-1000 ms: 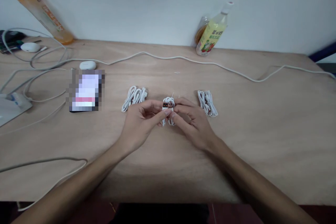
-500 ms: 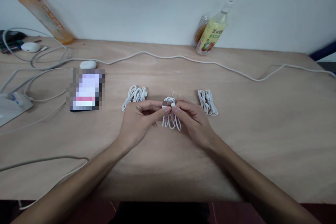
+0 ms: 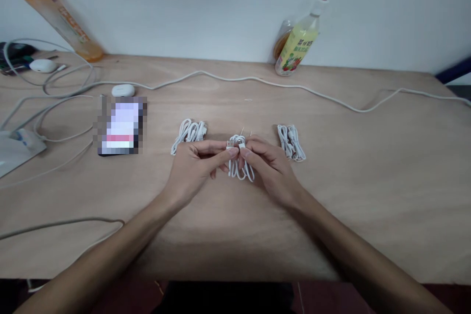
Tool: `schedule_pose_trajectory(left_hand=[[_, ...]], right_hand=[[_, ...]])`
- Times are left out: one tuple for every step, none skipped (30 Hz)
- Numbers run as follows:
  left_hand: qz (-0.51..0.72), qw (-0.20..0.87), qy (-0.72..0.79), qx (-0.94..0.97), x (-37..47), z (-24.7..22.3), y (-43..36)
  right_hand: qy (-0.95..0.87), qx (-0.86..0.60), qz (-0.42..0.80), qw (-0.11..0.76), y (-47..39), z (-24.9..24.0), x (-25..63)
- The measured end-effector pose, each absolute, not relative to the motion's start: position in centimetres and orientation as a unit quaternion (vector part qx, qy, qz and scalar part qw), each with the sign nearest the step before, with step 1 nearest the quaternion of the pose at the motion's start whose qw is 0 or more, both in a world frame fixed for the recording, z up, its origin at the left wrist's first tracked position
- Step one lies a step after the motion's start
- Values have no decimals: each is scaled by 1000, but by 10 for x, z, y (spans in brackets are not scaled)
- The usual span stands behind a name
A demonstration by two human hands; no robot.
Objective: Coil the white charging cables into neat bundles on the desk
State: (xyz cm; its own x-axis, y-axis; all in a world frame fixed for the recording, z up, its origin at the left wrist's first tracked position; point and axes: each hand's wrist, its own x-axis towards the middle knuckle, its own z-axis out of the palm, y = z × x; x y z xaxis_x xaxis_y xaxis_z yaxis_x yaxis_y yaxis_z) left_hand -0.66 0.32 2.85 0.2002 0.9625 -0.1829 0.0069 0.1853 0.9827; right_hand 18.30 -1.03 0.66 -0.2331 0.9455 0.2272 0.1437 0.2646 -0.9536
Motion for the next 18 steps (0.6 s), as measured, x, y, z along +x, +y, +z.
schedule_pose_trajectory(left_hand=[[401,597,486,497,-7,28,3],[399,598,484,499,-7,28,3],[399,598,482,501,-6,29,3],[399,598,481,502,-6,29,3],[398,597,481,503,-6,29,2],[398,598,481,503,-6,30,2],[397,600,480,502,-6,30,2],[397,602,480,499,-6,30,2],[397,605,480,496,-6,31,2],[397,607,480,493,-6,31,2],[396,610,480,490,-6,31,2],[396,613,480,487,-6,32,2],[396,615,480,484,-6,32,2],[395,618,479,483,-6,32,2],[396,621,476,481,-6,33,2],[398,622,472,481,-5,33,2],[400,622,469,482,-5,32,2],[402,622,467,483,-6,32,2]], right_hand=[[-651,-417,440,457,-10,7,183],[-651,-416,442,456,-10,7,183],[-651,-416,443,455,-10,7,183],[-651,-417,445,453,-11,7,183],[-650,-418,446,451,-11,7,182],[-650,-420,446,449,-11,6,182],[-651,-420,446,448,-11,6,182],[-651,-421,446,448,-12,5,182],[-650,-422,446,448,-12,5,182],[-648,-424,448,447,-12,4,182],[-646,-425,450,447,-12,3,182],[-645,-426,451,446,-12,3,183],[-644,-426,452,447,-12,3,183],[-643,-425,452,449,-11,3,182],[-644,-423,451,451,-11,3,182],[-643,-422,450,453,-11,4,182],[-642,-423,451,455,-11,4,182],[-640,-423,452,455,-12,5,182]])
